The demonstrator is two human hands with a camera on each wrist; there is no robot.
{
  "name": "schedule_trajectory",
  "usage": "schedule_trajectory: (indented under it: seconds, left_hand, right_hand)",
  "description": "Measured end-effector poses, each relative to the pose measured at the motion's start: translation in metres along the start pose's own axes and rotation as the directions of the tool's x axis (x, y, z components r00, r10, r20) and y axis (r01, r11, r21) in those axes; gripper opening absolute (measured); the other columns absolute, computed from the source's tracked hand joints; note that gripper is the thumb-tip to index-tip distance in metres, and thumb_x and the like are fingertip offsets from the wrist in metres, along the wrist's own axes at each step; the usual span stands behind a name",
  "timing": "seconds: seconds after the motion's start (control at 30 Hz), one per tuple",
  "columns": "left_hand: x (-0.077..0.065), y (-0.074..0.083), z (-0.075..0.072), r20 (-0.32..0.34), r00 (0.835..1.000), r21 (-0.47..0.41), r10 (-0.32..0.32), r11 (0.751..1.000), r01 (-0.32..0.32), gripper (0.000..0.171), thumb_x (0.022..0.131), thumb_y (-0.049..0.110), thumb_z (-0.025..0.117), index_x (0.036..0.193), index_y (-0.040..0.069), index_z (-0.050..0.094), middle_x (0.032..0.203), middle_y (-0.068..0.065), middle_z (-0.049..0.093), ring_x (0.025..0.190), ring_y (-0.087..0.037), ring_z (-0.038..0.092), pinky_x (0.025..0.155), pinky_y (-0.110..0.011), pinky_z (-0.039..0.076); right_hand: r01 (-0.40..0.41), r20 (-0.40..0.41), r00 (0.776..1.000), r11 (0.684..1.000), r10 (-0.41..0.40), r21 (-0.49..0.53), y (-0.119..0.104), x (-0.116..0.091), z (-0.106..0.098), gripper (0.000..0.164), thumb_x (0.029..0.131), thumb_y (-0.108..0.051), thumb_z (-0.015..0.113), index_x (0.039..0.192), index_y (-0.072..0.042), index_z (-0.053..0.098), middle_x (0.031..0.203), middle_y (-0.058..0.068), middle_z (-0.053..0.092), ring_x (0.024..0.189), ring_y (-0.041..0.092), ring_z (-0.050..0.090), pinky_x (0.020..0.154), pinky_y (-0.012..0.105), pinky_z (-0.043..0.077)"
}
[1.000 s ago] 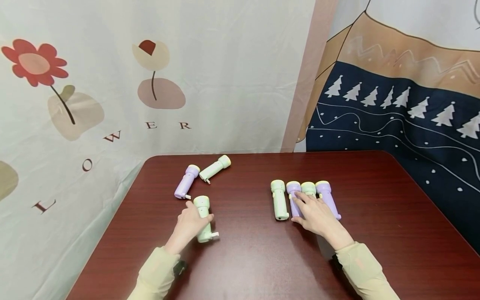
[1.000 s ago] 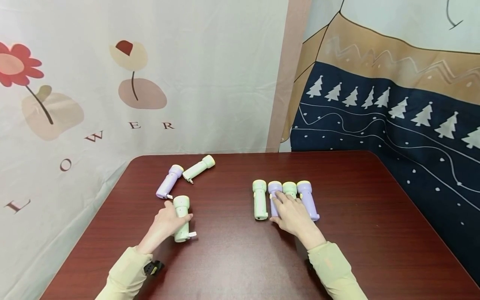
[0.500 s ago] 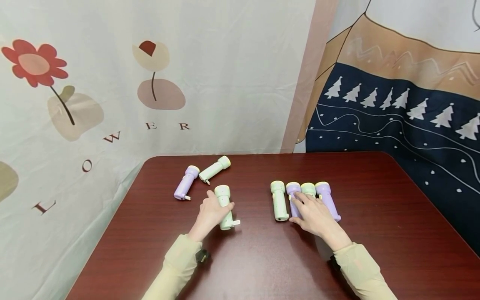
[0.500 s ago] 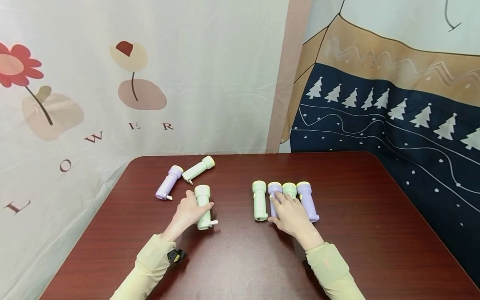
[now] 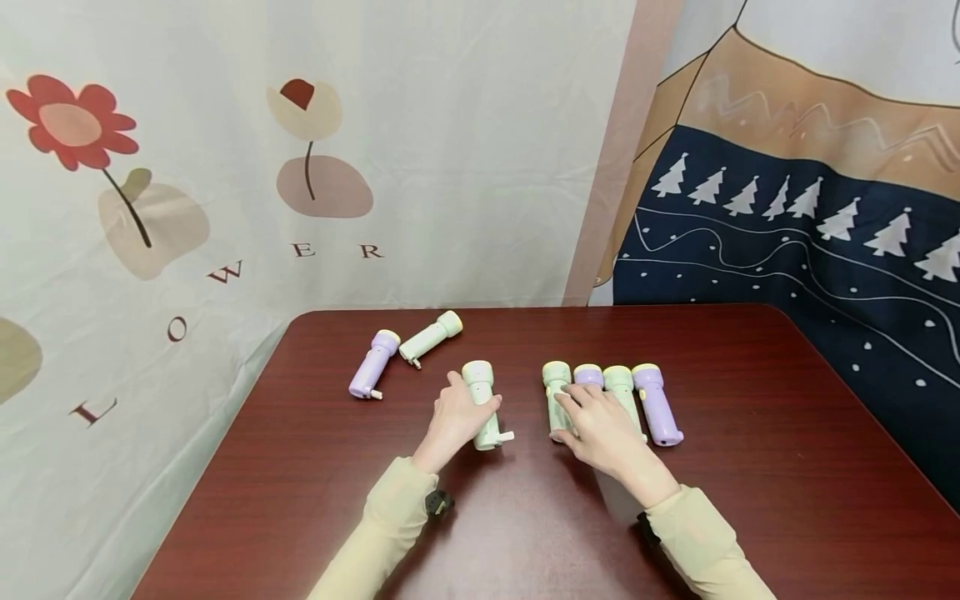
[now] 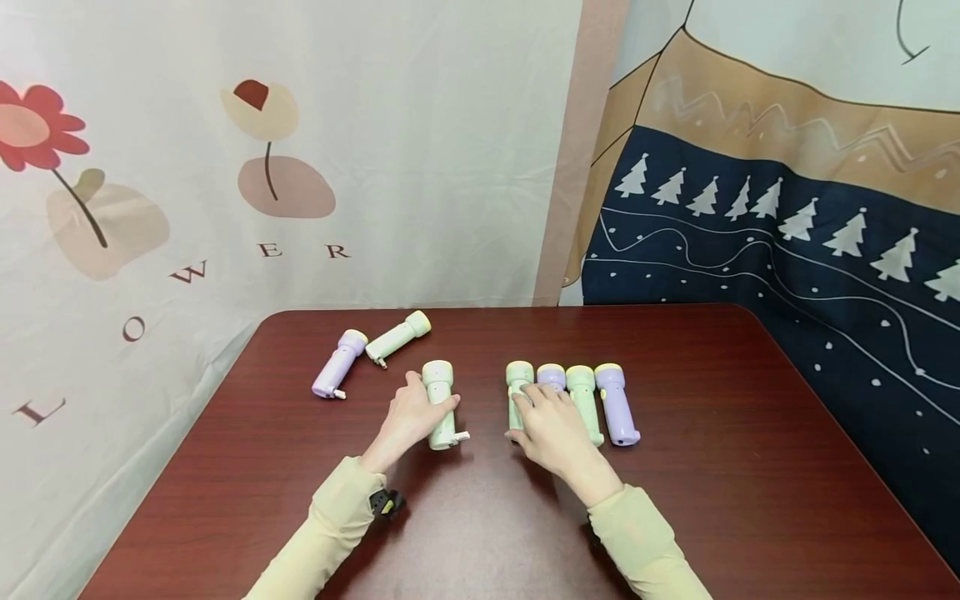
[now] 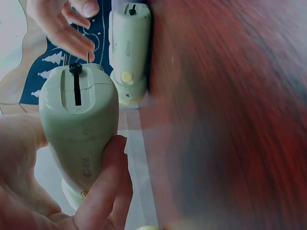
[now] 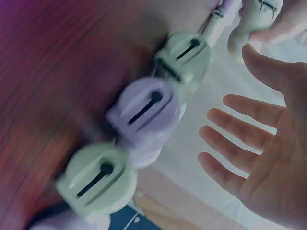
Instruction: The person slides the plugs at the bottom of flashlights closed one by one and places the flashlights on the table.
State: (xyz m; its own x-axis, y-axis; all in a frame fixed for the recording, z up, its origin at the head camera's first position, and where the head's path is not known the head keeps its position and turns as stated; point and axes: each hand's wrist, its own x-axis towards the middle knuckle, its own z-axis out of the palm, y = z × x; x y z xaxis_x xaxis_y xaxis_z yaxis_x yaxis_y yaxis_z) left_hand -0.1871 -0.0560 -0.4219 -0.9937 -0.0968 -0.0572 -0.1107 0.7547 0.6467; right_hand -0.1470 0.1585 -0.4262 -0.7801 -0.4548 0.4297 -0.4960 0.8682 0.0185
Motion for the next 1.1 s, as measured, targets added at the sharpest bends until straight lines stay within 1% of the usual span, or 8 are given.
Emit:
schedule_trajectory:
  seconds: [0.13,0.3,0.4,0.57,0.7,0.9,1.1]
  left_hand:
    - [-0.001,0.007,0.004,0.006,1.0,-0.013,0.01,1.0,-0.01,0.082,0.073,0.043,0.067,0.129,-0.006,0.032,0.101,-0.026,0.061,0.096,-0.042,0.059,0.078,-0.046,0.047]
    - [-0.002,0.016,0.007,0.009,1.0,-0.044,0.027,0.999,-0.027,0.083,0.074,0.043,0.067,0.13,-0.007,0.031,0.099,-0.026,0.061,0.095,-0.04,0.06,0.077,-0.045,0.048]
    - [-0.003,0.02,0.009,0.005,0.999,-0.054,0.039,0.998,-0.038,0.081,0.074,0.043,0.067,0.128,-0.007,0.033,0.095,-0.024,0.061,0.091,-0.039,0.061,0.075,-0.044,0.048]
    - [-0.004,0.024,0.011,-0.003,0.999,-0.067,0.05,0.996,-0.05,0.078,0.074,0.043,0.067,0.125,-0.007,0.035,0.093,-0.024,0.061,0.09,-0.04,0.06,0.074,-0.044,0.048]
    - [-0.005,0.026,0.013,-0.008,0.998,-0.072,0.059,0.996,-0.06,0.074,0.074,0.043,0.067,0.121,-0.005,0.037,0.091,-0.023,0.061,0.088,-0.04,0.06,0.072,-0.044,0.048]
    - [-0.006,0.029,0.014,-0.023,0.997,-0.078,0.08,0.994,-0.081,0.064,0.072,0.043,0.068,0.109,-0.001,0.04,0.083,-0.019,0.059,0.078,-0.039,0.06,0.064,-0.041,0.047]
    - [-0.007,0.031,0.014,-0.038,0.995,-0.088,0.089,0.992,-0.092,0.066,0.07,0.043,0.07,0.109,0.0,0.04,0.078,-0.016,0.058,0.075,-0.037,0.06,0.063,-0.039,0.046]
  right_hand:
    - [0.043,-0.037,0.998,0.999,-0.043,0.016,-0.009,0.003,0.002,0.051,0.069,-0.034,0.076,0.11,-0.006,0.062,0.11,0.009,0.063,0.101,0.026,0.058,0.081,0.042,0.048]
    - [0.078,-0.053,0.996,0.996,-0.076,0.034,-0.019,0.005,0.003,0.048,0.069,-0.031,0.077,0.108,-0.006,0.063,0.107,0.007,0.064,0.101,0.025,0.058,0.084,0.043,0.046]
    - [0.093,-0.067,0.994,0.995,-0.091,0.032,-0.024,0.006,0.004,0.047,0.07,-0.032,0.076,0.106,-0.006,0.064,0.103,0.006,0.065,0.1,0.023,0.058,0.082,0.044,0.047]
    - [0.111,-0.097,0.989,0.994,-0.111,-0.003,-0.029,0.006,0.005,0.041,0.07,-0.037,0.075,0.099,-0.009,0.065,0.096,0.002,0.065,0.093,0.019,0.059,0.073,0.037,0.046]
    - [0.126,-0.124,0.984,0.992,-0.129,-0.031,-0.031,0.007,0.006,0.037,0.07,-0.039,0.074,0.094,-0.012,0.064,0.092,-0.001,0.065,0.089,0.017,0.058,0.07,0.034,0.044]
    - [0.155,-0.154,0.975,0.987,-0.158,-0.034,-0.032,0.007,0.006,0.031,0.07,-0.035,0.075,0.089,-0.013,0.063,0.088,-0.002,0.064,0.084,0.017,0.058,0.067,0.032,0.043]
    - [0.151,-0.146,0.978,0.989,-0.149,0.003,-0.034,0.006,0.006,0.028,0.071,-0.028,0.075,0.09,-0.011,0.063,0.089,-0.001,0.064,0.082,0.017,0.057,0.067,0.032,0.045]
